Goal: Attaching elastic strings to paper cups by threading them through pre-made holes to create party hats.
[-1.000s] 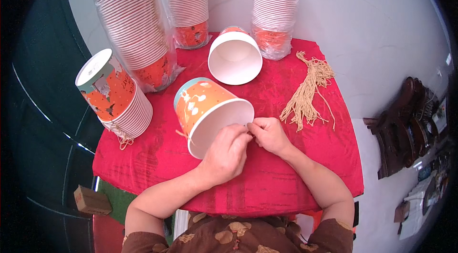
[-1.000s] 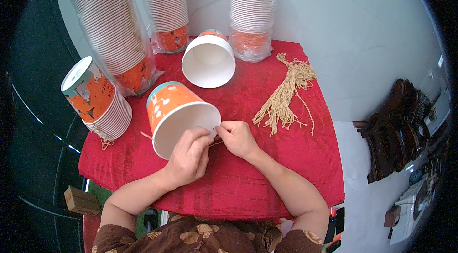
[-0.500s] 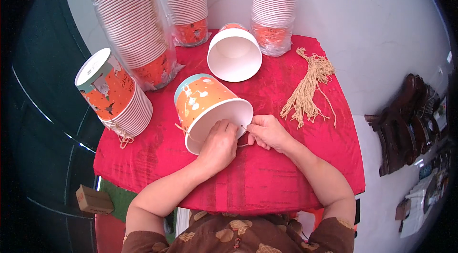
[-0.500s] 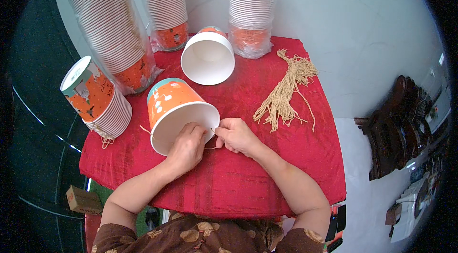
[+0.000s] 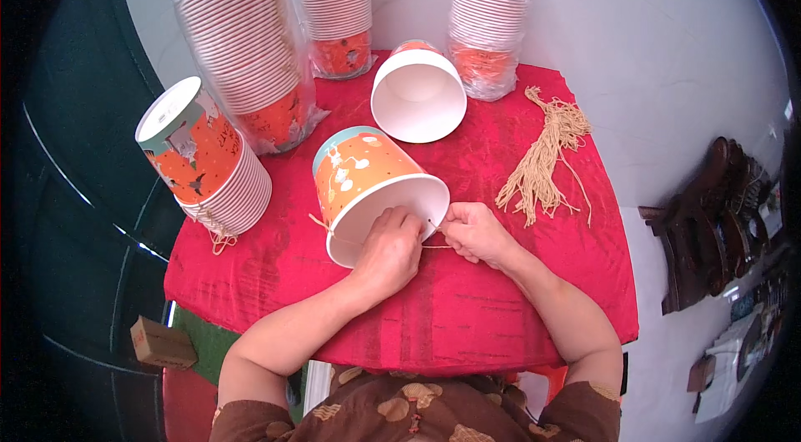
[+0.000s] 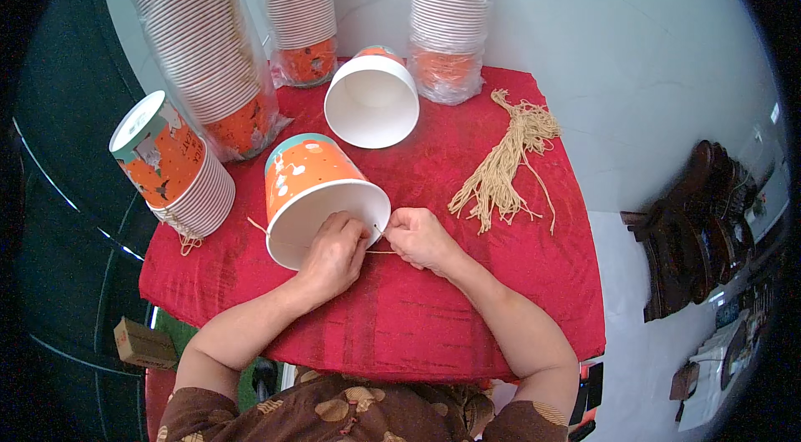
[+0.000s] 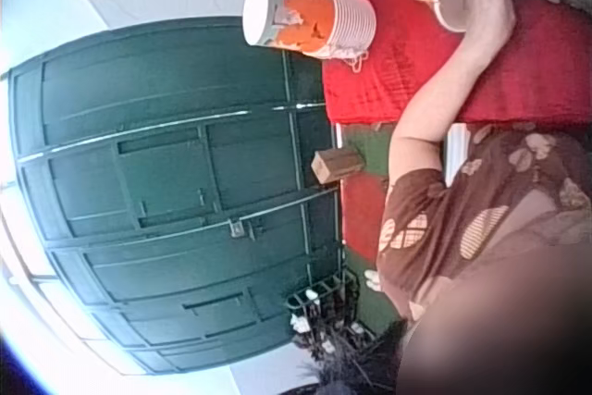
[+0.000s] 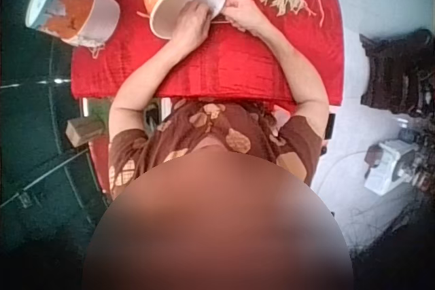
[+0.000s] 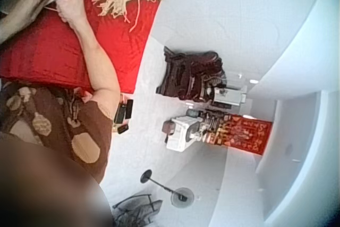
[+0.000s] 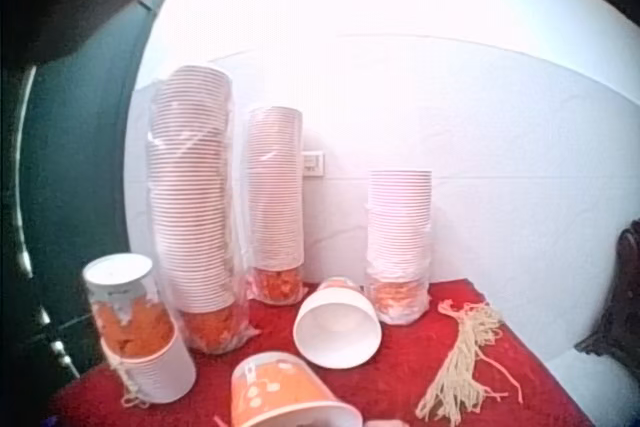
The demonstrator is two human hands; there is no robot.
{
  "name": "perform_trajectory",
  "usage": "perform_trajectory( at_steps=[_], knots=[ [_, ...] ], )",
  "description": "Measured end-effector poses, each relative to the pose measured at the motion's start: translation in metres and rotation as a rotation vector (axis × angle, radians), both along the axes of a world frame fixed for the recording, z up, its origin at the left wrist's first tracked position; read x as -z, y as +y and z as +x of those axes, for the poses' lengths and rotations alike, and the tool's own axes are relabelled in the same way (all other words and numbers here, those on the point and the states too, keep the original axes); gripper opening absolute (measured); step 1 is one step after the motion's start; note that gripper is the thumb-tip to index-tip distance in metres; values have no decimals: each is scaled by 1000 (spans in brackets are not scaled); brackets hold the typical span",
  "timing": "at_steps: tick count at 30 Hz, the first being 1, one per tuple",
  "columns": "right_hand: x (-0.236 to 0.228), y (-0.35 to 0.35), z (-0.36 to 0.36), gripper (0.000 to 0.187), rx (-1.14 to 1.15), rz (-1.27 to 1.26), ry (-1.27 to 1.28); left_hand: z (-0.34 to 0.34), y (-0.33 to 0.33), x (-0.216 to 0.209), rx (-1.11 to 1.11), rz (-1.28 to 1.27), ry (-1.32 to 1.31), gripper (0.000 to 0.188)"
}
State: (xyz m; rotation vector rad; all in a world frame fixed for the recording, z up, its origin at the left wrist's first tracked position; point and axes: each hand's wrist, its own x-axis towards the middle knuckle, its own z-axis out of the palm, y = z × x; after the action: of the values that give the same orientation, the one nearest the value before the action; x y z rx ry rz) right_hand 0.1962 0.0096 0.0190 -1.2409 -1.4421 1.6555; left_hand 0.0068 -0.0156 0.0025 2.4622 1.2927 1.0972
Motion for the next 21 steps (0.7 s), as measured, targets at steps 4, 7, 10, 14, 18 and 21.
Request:
perform_trajectory(
  at_steps=[4,7,10,14,18,21],
  knots=[
    [5,1,2,14,-18,24,-21,0,1,1,6,5,-1,10],
    [4,-1,-3,11,-7,88,-23,0,1,1,14,2,-10,10],
    [12,0,-5,9,30,180,-15,0,2,2,16,6,-10,10],
    [23,2,-6,6,13,261,12,-1,2,2,19,13,-7,10],
    [40,8,-2,9,-3,358,-8,0,2,1,13,4,8,11],
    [29,5,-3,8,-14,287,-19,-1,2,1,16,1,2,11]
  ],
)
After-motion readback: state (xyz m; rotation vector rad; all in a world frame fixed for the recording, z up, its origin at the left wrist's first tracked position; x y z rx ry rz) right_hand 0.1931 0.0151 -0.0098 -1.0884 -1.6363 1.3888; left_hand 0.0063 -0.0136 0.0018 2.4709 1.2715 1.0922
